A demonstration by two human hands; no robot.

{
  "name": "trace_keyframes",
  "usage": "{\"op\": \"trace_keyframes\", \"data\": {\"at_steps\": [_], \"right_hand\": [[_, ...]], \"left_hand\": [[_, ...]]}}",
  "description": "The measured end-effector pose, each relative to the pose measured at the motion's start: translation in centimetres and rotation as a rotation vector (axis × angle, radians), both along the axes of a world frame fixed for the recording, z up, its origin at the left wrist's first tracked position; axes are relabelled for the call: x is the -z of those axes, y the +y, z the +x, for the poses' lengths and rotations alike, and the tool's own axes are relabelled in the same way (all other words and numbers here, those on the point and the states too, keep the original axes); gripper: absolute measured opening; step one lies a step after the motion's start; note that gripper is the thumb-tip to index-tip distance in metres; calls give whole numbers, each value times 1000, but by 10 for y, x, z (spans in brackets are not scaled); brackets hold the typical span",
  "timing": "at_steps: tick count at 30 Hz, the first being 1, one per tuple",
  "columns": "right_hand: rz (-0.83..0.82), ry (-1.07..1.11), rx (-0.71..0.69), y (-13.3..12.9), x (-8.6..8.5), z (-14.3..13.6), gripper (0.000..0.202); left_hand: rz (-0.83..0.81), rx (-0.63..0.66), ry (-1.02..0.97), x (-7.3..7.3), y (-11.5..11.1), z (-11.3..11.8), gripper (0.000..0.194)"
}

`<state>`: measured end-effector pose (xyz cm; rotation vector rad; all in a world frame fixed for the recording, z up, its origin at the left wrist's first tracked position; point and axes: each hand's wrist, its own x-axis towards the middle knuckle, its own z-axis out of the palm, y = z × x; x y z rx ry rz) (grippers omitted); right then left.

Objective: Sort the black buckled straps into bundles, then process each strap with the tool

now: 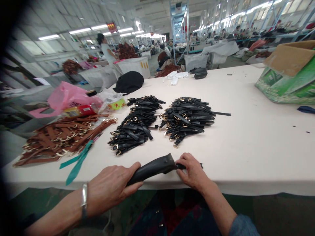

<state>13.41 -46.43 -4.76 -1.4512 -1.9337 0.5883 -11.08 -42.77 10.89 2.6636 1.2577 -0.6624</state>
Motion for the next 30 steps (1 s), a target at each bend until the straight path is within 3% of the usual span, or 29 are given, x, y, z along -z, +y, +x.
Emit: {"op": "trace_keyframes", "data": {"at_steps": [5,12,17,21,25,30], "right_hand": [[10,12,3,0,2,1,28],[1,29,7,0,2,3,31],[-8,26,8,1,4,5,38],[13,42,13,1,6,5,38],[43,85,51,0,6,4,32],[57,131,63,0,9,3,31]], "left_hand": [[10,85,92,3,6,10,27],[12,121,160,-5,8,22,26],[49,128,129,5,5,37,25],[38,111,125,11,6,31,26],[20,123,132,7,10,23,27],[35,124,137,5,6,33,25]]}}
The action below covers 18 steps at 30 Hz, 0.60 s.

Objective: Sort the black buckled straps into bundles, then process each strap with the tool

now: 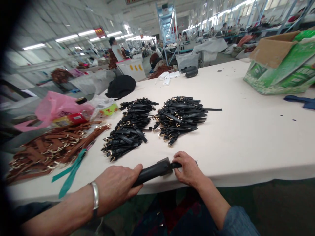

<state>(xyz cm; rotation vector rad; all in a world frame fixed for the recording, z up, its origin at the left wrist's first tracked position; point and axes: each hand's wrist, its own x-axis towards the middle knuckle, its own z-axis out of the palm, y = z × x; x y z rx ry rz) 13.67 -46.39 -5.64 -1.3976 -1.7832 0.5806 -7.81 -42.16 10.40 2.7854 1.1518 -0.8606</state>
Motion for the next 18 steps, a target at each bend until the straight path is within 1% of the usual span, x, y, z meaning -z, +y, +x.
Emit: {"op": "trace_keyframes", "data": {"at_steps": [2,4,7,9,12,14,18], "right_hand": [[7,9,21,1,2,0,33],[8,8,35,2,3,0,35],[8,5,28,2,4,-1,33],[13,4,25,2,3,-1,32],[20,-3,25,1,2,-1,32],[20,-9,19,1,1,-1,32],[7,-15,-3,1,-2,0,32]], "left_hand": [[6,-15,-15,3,-3,4,26],[8,-40,-29,7,-5,3,26],[5,-69,-54,14,-4,-7,28],[10,-65,-75,16,-1,-17,29],[33,-39,-81,15,3,-28,31],[31,-13,-69,11,4,-30,31],[26,-6,-48,8,-1,-19,29]]}}
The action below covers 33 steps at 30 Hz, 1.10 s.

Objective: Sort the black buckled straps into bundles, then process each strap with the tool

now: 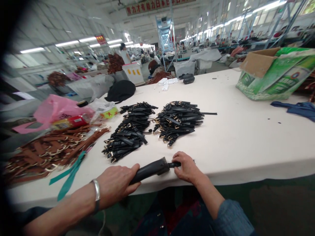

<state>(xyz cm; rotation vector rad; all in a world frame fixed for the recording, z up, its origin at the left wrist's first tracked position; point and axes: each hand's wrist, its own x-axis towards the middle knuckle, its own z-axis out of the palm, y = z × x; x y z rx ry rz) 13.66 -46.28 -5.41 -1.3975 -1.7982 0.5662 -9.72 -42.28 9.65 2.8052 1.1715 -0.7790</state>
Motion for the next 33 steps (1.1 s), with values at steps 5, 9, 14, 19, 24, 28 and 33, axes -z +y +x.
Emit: {"op": "trace_keyframes", "data": {"at_steps": [5,9,14,19,24,28,33], "right_hand": [[-8,20,7,1,0,1,35],[-12,12,8,-1,-1,0,34],[-11,6,8,-2,-2,-1,33],[-20,2,7,-1,0,0,32],[-12,15,1,0,0,1,34],[-12,11,4,-1,-1,1,35],[15,23,-4,-1,0,1,36]], "left_hand": [[-13,-13,-55,7,-2,11,29],[-49,-86,-111,11,7,-2,32],[-52,-134,-109,4,14,-20,35],[-29,-63,-57,-1,7,-21,33],[-25,-60,-12,4,-1,3,30],[-35,-64,-52,8,5,6,30],[-61,-193,-92,4,11,-24,35]]}}
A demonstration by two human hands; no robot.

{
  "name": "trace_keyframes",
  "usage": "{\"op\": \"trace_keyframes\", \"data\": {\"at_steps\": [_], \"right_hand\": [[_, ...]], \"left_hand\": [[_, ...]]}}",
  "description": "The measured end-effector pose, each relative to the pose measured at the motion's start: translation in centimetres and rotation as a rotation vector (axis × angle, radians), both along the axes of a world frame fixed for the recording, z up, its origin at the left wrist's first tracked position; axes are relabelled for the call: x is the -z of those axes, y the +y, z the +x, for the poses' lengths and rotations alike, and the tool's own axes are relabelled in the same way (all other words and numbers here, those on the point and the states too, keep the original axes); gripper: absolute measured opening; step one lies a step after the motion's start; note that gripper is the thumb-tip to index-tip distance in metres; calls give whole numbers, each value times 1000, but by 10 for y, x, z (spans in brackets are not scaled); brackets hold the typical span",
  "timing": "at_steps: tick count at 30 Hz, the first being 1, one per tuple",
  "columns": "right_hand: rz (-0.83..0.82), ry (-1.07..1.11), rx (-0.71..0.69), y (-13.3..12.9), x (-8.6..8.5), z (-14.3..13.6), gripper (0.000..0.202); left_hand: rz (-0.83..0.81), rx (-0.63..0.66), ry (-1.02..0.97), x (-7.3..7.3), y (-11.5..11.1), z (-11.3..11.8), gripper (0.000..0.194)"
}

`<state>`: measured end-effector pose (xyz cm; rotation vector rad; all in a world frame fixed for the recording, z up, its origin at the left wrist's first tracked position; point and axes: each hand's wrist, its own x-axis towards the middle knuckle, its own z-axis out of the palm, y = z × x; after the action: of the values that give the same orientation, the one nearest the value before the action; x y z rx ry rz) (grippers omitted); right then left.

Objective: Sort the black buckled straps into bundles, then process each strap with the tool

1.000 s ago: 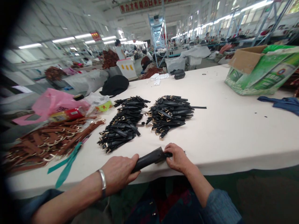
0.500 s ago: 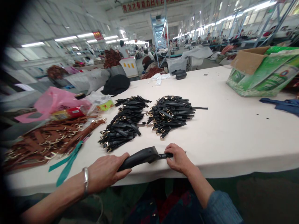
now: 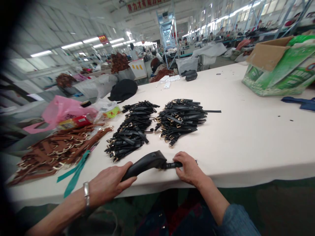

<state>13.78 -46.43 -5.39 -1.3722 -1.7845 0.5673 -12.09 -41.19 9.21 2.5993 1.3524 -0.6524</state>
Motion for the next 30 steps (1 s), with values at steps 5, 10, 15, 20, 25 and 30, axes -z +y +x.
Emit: {"op": "trace_keyframes", "data": {"at_steps": [5,10,15,20,25,30], "right_hand": [[-19,3,8,1,4,0,31],[-27,-13,11,0,6,1,30],[-39,-16,-7,0,2,2,29],[-59,-28,-22,-1,-3,0,28],[-90,-87,-3,2,-2,-3,16],[-101,-135,50,1,-1,-12,10]], "left_hand": [[-60,-11,14,-3,-6,-12,34],[-145,-64,-25,-2,-2,-7,32],[-139,-107,-55,4,-3,-17,34],[-96,-100,-51,12,-10,-25,34],[-75,-100,-75,17,-11,-15,32],[-92,-141,-135,25,-13,-26,32]]}}
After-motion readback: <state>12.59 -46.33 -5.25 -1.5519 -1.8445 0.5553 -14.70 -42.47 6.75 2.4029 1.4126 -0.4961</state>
